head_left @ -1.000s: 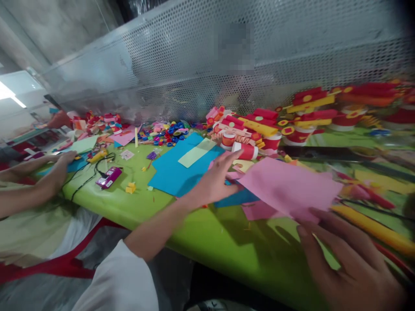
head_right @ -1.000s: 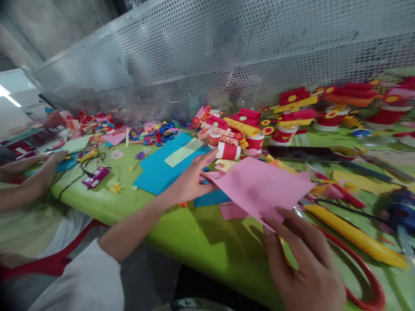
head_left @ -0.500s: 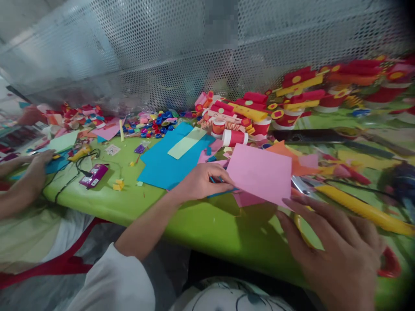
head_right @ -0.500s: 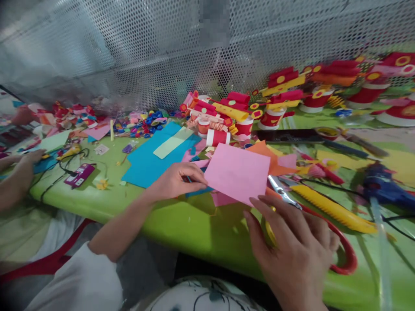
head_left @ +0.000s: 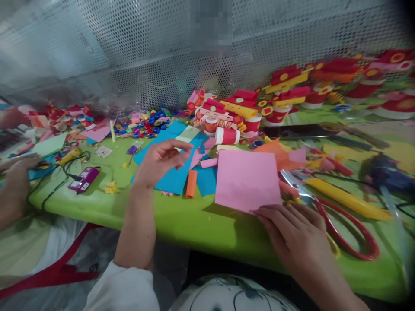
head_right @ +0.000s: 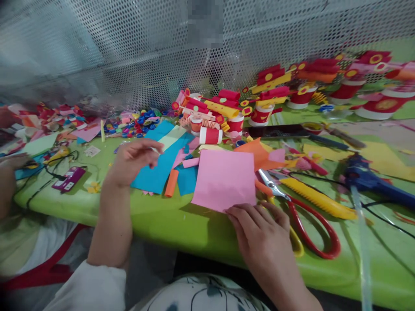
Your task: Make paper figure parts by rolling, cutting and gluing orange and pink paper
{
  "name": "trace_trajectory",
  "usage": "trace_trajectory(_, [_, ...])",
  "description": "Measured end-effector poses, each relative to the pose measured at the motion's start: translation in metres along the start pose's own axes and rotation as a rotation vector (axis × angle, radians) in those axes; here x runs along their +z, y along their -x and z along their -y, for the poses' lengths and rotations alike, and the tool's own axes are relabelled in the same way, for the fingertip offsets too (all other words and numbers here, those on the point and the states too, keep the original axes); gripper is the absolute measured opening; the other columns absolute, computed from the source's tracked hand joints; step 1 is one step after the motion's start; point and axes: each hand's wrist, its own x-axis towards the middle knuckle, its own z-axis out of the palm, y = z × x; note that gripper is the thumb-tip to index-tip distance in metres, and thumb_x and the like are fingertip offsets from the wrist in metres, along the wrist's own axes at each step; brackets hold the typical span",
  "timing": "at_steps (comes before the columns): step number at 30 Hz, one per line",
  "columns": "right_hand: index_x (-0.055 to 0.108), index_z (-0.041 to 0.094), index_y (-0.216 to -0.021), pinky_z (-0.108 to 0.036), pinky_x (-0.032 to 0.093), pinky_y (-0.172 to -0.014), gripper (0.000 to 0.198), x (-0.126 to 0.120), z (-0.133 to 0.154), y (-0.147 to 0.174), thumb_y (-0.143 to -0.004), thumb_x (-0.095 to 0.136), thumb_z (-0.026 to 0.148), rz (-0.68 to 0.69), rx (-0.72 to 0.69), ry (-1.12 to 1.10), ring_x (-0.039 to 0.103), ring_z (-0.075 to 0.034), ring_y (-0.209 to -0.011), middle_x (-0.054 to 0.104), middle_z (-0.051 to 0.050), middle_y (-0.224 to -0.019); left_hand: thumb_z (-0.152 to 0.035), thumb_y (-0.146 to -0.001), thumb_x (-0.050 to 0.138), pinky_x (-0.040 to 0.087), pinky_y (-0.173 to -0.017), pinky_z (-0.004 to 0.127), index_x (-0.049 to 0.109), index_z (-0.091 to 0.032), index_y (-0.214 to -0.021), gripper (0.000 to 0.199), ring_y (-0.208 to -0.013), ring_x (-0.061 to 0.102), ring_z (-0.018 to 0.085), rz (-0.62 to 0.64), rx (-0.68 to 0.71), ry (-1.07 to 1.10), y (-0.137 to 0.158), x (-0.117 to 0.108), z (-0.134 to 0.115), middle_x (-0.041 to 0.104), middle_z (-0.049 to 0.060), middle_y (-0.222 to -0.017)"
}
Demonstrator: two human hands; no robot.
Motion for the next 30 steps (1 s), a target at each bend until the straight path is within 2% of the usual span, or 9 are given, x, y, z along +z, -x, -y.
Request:
trace_trajectory(2, [0.067,0.022,-0.097,-0.044,0.041,-0.092,0.022,0.0,0.005,-0.002,-0.107,0.048,0.023,0.025,-0.022,-0.053,0.076,-0.021,-0.075,0.081,-0.002,-0.088,-0.034,-0.087,0.078,0.04,-0.044,0.019,0.078,-0.024,-0.098,0.015,-0.048,0.048,0.008,-0.227,-0.009,0.033,-0.001,-0.002,0.004,0.06,-0.003,-0.063])
trace_trajectory(3, [0.067,0.022,-0.098,-0.044,0.04,-0.092,0.021,0.0,0.006,-0.002,-0.107,0.047,0.022,0.041,-0.036,-0.076,0.076,-0.021,-0.075,0.081,-0.002,-0.089,-0.033,-0.088,0.077,0.037,-0.042,0.019,0.078,-0.024,-0.097,0.013,-0.046,0.045,0.007,-0.249,-0.021,0.026,-0.001,0.0,0.005,0.055,-0.005,-0.057])
trace_trajectory(7, [0.066,0.025,-0.101,-0.045,0.04,-0.091,0.019,0.002,0.008,-0.002,-0.107,0.047,0.022,0.057,-0.052,-0.093,0.076,-0.021,-0.077,0.082,-0.001,-0.09,-0.032,-0.09,0.074,0.053,-0.062,0.023,0.077,-0.025,-0.113,0.025,-0.074,0.066,0.013,0.079,-0.013,-0.049,0.002,0.013,0.003,0.074,0.003,-0.09])
trace_trajectory(11, [0.065,0.021,-0.109,-0.048,0.043,-0.095,0.015,0.007,0.005,0.003,-0.105,0.051,0.021,0.063,-0.037,-0.058,0.077,-0.025,-0.081,0.082,-0.006,-0.092,-0.033,-0.097,0.064,0.058,-0.084,0.03,0.075,-0.021,-0.122,0.03,-0.102,0.072,0.021,0.357,-0.042,-0.137,0.002,0.018,-0.001,0.078,0.008,-0.111])
trace_trajectory(15, [0.065,0.017,-0.115,-0.055,0.044,-0.102,0.016,0.01,0.003,0.006,-0.103,0.055,0.019,0.075,-0.028,-0.042,0.077,-0.029,-0.085,0.081,-0.008,-0.088,-0.038,-0.099,0.06,0.057,-0.083,0.03,0.073,-0.021,-0.126,0.034,-0.101,0.073,0.022,0.29,-0.098,-0.341,0.01,0.019,-0.002,0.077,0.009,-0.121])
trace_trajectory(18, [0.065,0.017,-0.112,-0.057,0.044,-0.105,0.012,0.009,0.001,0.006,-0.102,0.058,0.019,0.073,-0.019,-0.077,0.076,-0.025,-0.074,0.081,-0.007,-0.087,-0.037,-0.102,0.056,0.054,-0.078,0.029,0.073,-0.024,-0.124,0.031,-0.098,0.074,0.021,0.276,-0.126,-0.519,0.034,0.033,-0.006,0.08,0.005,-0.114])
trace_trajectory(23, [0.064,0.02,-0.109,-0.059,0.042,-0.109,0.009,0.01,-0.003,0.007,-0.103,0.057,0.021,0.071,-0.036,-0.104,0.075,-0.022,-0.071,0.08,-0.004,-0.084,-0.031,-0.103,0.057,0.051,-0.089,0.038,0.072,-0.021,-0.119,0.023,-0.107,0.071,0.025,0.259,0.078,-0.671,0.082,0.084,-0.007,0.08,0.006,-0.115])
trace_trajectory(26, [0.063,0.021,-0.11,-0.061,0.042,-0.109,0.011,0.01,-0.004,0.008,-0.103,0.055,0.023,0.076,-0.039,-0.099,0.075,-0.023,-0.069,0.079,-0.004,-0.082,-0.032,-0.106,0.053,0.048,-0.084,0.039,0.073,-0.023,-0.109,0.022,-0.096,0.073,0.023,0.273,0.102,-0.671,0.094,0.106,0.001,0.082,0.003,-0.103])
trace_trajectory(30, [0.064,0.022,-0.11,-0.059,0.042,-0.109,0.011,0.006,0.002,0.009,-0.103,0.057,0.023,0.091,0.051,-0.111,0.076,-0.023,-0.074,0.08,-0.005,-0.087,-0.031,-0.103,0.059,0.048,-0.085,0.039,0.071,-0.023,-0.114,0.018,-0.095,0.073,0.022,0.185,0.102,-0.532,0.099,0.111,0.013,0.081,0.003,-0.103])
